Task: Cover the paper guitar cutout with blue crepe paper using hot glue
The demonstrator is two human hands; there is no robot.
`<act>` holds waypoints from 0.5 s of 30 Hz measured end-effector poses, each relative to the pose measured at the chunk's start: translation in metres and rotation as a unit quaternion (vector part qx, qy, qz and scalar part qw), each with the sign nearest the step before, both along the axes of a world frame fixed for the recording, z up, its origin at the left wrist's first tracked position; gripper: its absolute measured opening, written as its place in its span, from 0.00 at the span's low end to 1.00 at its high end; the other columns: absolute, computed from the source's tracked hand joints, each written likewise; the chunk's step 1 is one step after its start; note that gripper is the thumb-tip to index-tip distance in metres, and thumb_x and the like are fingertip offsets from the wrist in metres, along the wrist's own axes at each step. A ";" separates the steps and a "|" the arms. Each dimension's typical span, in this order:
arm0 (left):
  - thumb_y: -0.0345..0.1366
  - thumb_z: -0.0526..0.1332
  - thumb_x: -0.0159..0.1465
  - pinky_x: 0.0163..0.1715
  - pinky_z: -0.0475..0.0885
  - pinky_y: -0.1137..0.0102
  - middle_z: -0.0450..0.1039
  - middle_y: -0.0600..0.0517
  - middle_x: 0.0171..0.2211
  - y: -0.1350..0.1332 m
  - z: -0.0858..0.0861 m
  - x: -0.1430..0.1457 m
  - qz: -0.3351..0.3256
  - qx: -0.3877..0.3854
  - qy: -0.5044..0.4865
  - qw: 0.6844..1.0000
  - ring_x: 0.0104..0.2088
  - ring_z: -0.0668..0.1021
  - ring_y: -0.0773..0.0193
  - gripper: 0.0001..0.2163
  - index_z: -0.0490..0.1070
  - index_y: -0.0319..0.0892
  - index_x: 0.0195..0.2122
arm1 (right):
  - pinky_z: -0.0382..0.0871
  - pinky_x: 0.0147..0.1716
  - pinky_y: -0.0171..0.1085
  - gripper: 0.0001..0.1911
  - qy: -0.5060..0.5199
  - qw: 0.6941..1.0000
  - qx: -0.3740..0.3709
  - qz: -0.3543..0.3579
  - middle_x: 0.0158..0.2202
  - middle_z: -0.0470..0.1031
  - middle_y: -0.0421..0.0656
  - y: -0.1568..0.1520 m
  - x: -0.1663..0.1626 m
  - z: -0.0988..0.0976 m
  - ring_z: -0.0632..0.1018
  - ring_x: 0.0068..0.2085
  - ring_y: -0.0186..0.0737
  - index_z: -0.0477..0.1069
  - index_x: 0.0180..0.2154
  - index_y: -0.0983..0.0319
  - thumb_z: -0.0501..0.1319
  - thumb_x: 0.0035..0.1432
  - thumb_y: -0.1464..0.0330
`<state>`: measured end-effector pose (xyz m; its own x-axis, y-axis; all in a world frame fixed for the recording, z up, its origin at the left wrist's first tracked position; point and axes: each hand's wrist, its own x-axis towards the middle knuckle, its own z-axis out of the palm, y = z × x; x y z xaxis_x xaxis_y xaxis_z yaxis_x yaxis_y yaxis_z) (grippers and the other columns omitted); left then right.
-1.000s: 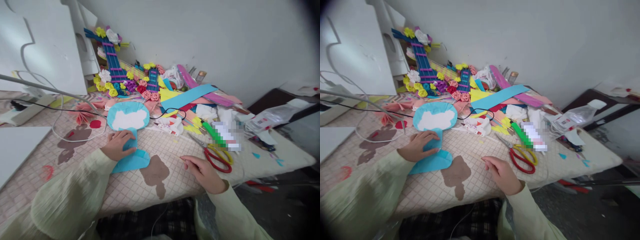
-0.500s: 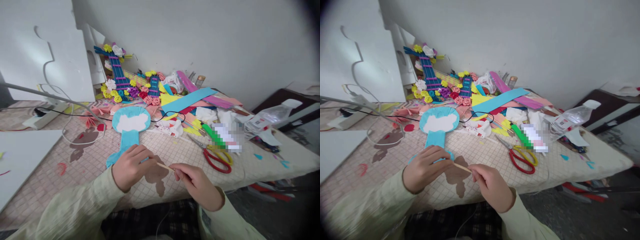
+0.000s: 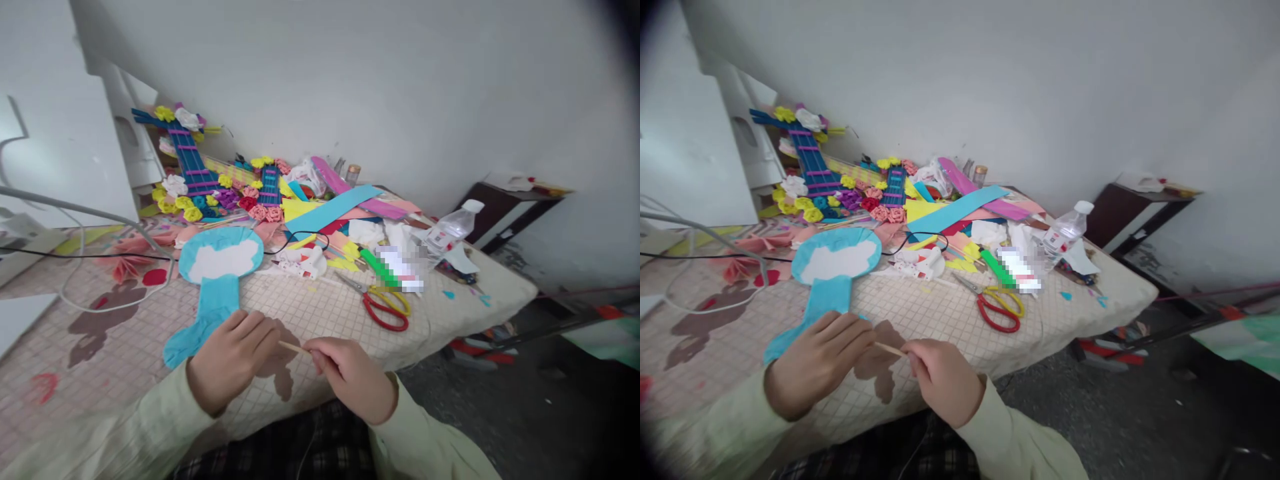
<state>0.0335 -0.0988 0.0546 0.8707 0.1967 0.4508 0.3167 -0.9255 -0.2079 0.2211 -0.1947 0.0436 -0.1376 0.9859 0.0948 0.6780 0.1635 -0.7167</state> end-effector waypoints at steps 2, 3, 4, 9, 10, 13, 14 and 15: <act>0.26 0.44 0.64 0.32 0.60 0.65 0.70 0.49 0.30 0.000 -0.001 0.003 0.005 0.018 0.011 1.000 0.31 0.68 0.61 0.14 0.68 0.38 0.32 | 0.60 0.30 0.32 0.12 -0.001 1.000 0.000 -0.004 0.25 0.68 0.38 -0.002 0.000 0.001 0.69 0.28 0.32 0.68 0.36 0.61 0.47 0.59 0.73; 0.25 0.43 0.64 0.32 0.60 0.64 0.69 0.48 0.29 0.000 -0.001 0.005 0.007 0.028 0.014 0.999 0.32 0.68 0.60 0.14 0.68 0.38 0.33 | 0.60 0.30 0.32 0.12 0.001 1.000 -0.002 -0.006 0.24 0.68 0.38 -0.003 0.000 0.001 0.69 0.28 0.32 0.68 0.36 0.61 0.47 0.59 0.73; 0.25 0.43 0.64 0.32 0.60 0.64 0.69 0.48 0.29 0.000 -0.002 0.006 0.010 0.039 0.015 0.999 0.32 0.68 0.60 0.14 0.68 0.37 0.33 | 0.60 0.30 0.32 0.12 0.006 1.000 -0.004 -0.009 0.24 0.67 0.38 -0.004 0.000 0.000 0.68 0.28 0.32 0.68 0.36 0.61 0.47 0.59 0.72; 0.27 0.45 0.64 0.33 0.59 0.65 0.68 0.48 0.29 -0.003 -0.002 0.007 0.032 0.057 -0.028 0.997 0.31 0.66 0.59 0.11 0.66 0.38 0.31 | 0.59 0.28 0.32 0.13 0.082 0.996 -0.020 -0.022 0.23 0.66 0.37 -0.008 -0.001 -0.002 0.67 0.25 0.30 0.69 0.37 0.61 0.47 0.61 0.68; 0.27 0.46 0.64 0.33 0.59 0.65 0.68 0.49 0.29 -0.005 -0.002 0.005 0.038 0.048 -0.045 0.997 0.31 0.66 0.59 0.10 0.65 0.38 0.31 | 0.59 0.26 0.31 0.13 0.103 0.994 -0.030 -0.022 0.23 0.66 0.37 -0.009 -0.001 -0.003 0.66 0.25 0.30 0.69 0.38 0.61 0.47 0.61 0.67; 0.27 0.47 0.63 0.34 0.58 0.65 0.67 0.50 0.28 -0.009 -0.001 -0.002 0.061 -0.002 -0.097 0.993 0.32 0.65 0.60 0.08 0.62 0.39 0.29 | 0.58 0.24 0.31 0.14 0.153 0.986 -0.052 -0.026 0.22 0.66 0.37 -0.011 -0.001 -0.005 0.65 0.23 0.29 0.69 0.39 0.62 0.47 0.61 0.64; 0.27 0.47 0.63 0.34 0.57 0.65 0.66 0.50 0.29 -0.010 0.000 -0.005 0.073 -0.025 -0.114 0.990 0.32 0.65 0.60 0.08 0.60 0.39 0.28 | 0.58 0.24 0.31 0.14 0.164 0.984 -0.055 -0.031 0.23 0.66 0.37 -0.012 -0.001 -0.006 0.65 0.23 0.29 0.68 0.39 0.62 0.47 0.61 0.63; 0.27 0.46 0.63 0.34 0.57 0.65 0.66 0.50 0.29 -0.011 0.001 -0.008 0.086 -0.051 -0.128 0.987 0.33 0.64 0.60 0.08 0.59 0.40 0.28 | 0.59 0.24 0.30 0.14 0.172 0.983 -0.055 -0.037 0.23 0.66 0.37 -0.013 -0.001 -0.006 0.65 0.24 0.29 0.68 0.39 0.62 0.48 0.61 0.63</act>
<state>0.0255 -0.1100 0.0551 0.6802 0.3875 0.6222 0.5006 -0.8657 -0.0081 0.2204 -0.2073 0.0374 -0.0444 0.9989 0.0148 0.3991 0.0313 -0.9164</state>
